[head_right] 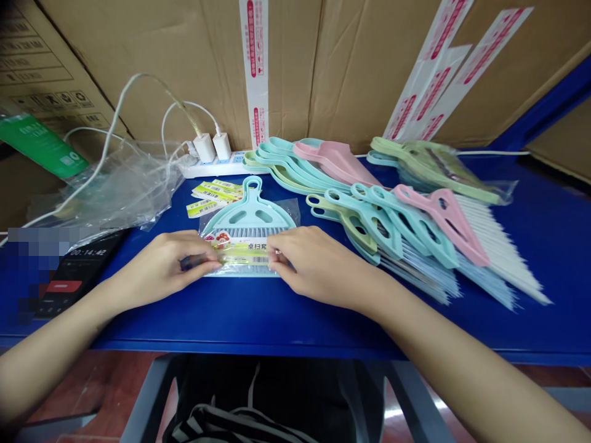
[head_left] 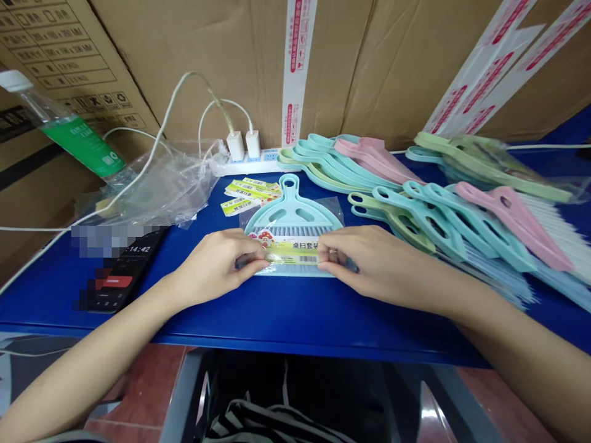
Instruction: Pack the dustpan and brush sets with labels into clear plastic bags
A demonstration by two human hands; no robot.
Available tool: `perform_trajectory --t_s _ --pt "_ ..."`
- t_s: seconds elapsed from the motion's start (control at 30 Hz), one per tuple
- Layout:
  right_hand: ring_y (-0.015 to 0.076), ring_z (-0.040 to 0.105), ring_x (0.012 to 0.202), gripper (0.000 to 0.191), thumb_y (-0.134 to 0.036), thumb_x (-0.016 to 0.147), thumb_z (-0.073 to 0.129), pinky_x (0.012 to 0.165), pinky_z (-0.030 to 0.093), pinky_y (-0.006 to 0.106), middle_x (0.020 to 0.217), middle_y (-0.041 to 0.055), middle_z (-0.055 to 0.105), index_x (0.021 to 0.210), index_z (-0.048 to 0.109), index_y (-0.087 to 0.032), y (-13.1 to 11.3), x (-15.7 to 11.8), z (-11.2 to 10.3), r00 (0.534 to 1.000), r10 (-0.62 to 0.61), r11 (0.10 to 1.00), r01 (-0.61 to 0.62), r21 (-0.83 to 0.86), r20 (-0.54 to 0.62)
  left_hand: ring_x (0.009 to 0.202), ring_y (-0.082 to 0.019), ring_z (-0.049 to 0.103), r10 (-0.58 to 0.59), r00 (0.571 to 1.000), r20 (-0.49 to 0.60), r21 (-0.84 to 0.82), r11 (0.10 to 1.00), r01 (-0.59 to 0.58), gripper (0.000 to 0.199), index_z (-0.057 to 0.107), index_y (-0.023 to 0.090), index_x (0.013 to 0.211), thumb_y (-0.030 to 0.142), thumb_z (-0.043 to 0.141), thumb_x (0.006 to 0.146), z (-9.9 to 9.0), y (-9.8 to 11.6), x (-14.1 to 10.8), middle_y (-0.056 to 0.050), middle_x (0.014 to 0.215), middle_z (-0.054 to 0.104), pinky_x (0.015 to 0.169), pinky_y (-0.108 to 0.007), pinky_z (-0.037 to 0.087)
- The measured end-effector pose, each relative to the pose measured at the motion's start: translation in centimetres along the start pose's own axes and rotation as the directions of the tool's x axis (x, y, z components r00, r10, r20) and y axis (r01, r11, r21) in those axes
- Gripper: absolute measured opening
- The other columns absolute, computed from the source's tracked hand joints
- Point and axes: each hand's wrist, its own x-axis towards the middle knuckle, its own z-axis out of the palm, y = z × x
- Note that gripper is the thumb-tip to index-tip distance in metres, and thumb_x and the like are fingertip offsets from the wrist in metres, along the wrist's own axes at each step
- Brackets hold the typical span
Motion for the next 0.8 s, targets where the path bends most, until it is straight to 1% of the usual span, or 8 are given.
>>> perform_trajectory --t_s 0.07,0.13,0.2,0.27,0.37,0.47,0.67,0.8 --pt "0.0153 0.053 0.059 0.016 -0.014 0.086 0.046 0.059 0.034 0.028 0.064 -0.0005 0.059 0.072 0.045 -0.022 -0.07 0.10 0.06 1.000 0.021 1.000 -0.022 -0.011 -0.007 0.067 -0.014 0.062 -0.026 1.000 -0.017 0.021 0.999 0.026 0.018 0.066 0.018 0.076 0.024 0.058 0.091 0.09 0.17 0.02 0.001 0.069 0.068 0.060 -0.024 0.044" --pt "0.0152 0.052 0.056 0.015 -0.013 0.084 0.047 0.057 0.033 0.027 0.059 -0.0021 0.057 0.073 0.044 -0.023 -0.08 0.17 0.17 0.999 0.036 0.999 -0.037 -0.026 -0.017 0.064 -0.013 0.060 -0.053 0.998 -0.026 0.033 0.998 0.054 0.016 0.066 0.019 0.074 0.024 0.060 0.089 0.16 0.32 0.03 0.001 0.067 0.066 0.057 -0.023 0.043" --pt "0.0155 0.053 0.055 0.011 -0.013 0.083 0.047 0.056 0.033 0.027 0.058 -0.0029 0.056 0.077 0.046 -0.022 -0.03 0.21 0.29 0.999 0.046 0.998 -0.047 -0.043 -0.027 0.062 -0.013 0.060 -0.071 0.997 -0.037 0.029 0.997 0.073 0.013 0.066 0.019 0.075 0.024 0.062 0.086 0.22 0.43 0.04 0.002 0.068 0.067 0.056 -0.022 0.042" --pt "0.0159 0.054 0.055 0.008 -0.014 0.084 0.046 0.056 0.034 0.028 0.059 -0.0027 0.058 0.086 0.050 -0.021 0.05 0.20 0.41 0.998 0.048 0.997 -0.050 -0.052 -0.035 0.059 -0.011 0.058 -0.087 0.995 -0.054 0.021 0.996 0.088 0.011 0.065 0.019 0.074 0.022 0.063 0.084 0.28 0.51 0.07 0.003 0.068 0.067 0.055 -0.022 0.042" --pt "0.0167 0.055 0.056 0.016 -0.016 0.084 0.046 0.058 0.036 0.028 0.060 -0.0029 0.058 0.098 0.054 -0.019 0.15 0.17 0.52 0.998 0.052 0.997 -0.054 -0.059 -0.040 0.054 -0.010 0.055 -0.112 0.990 -0.081 0.017 0.993 0.114 0.010 0.061 0.019 0.072 0.022 0.064 0.082 0.34 0.63 0.09 0.005 0.064 0.065 0.054 -0.021 0.042" --pt "0.0171 0.055 0.056 0.022 -0.014 0.084 0.044 0.058 0.037 0.028 0.060 -0.0031 0.057 0.104 0.054 -0.017 0.17 0.21 0.61 0.997 0.071 0.995 -0.074 -0.062 -0.042 0.052 -0.009 0.054 -0.130 0.985 -0.114 0.015 0.991 0.132 0.008 0.059 0.020 0.075 0.022 0.065 0.080 0.41 0.69 0.05 0.007 0.063 0.064 0.053 -0.021 0.042" --pt "0.0176 0.056 0.062 0.025 -0.010 0.086 0.040 0.061 0.040 0.029 0.070 0.0009 0.057 0.106 0.054 -0.016 0.38 0.13 0.63 0.995 0.060 0.994 -0.066 -0.084 -0.074 0.052 -0.009 0.055 -0.132 0.984 -0.118 -0.021 0.991 0.130 0.005 0.058 0.020 0.081 0.016 0.061 0.081 0.43 0.34 -0.11 0.007 0.063 0.060 0.054 -0.020 0.042" --pt "0.0176 0.056 0.065 0.029 -0.007 0.083 0.040 0.062 0.042 0.029 0.078 0.0030 0.058 0.107 0.054 -0.017 0.64 -0.07 0.51 0.996 0.025 0.996 -0.032 -0.080 -0.085 0.056 -0.012 0.056 -0.152 0.983 -0.101 0.047 0.986 0.157 0.008 0.057 0.021 0.083 0.020 0.065 0.083 0.01 0.07 -0.12 0.007 0.064 0.060 0.054 -0.022 0.041"
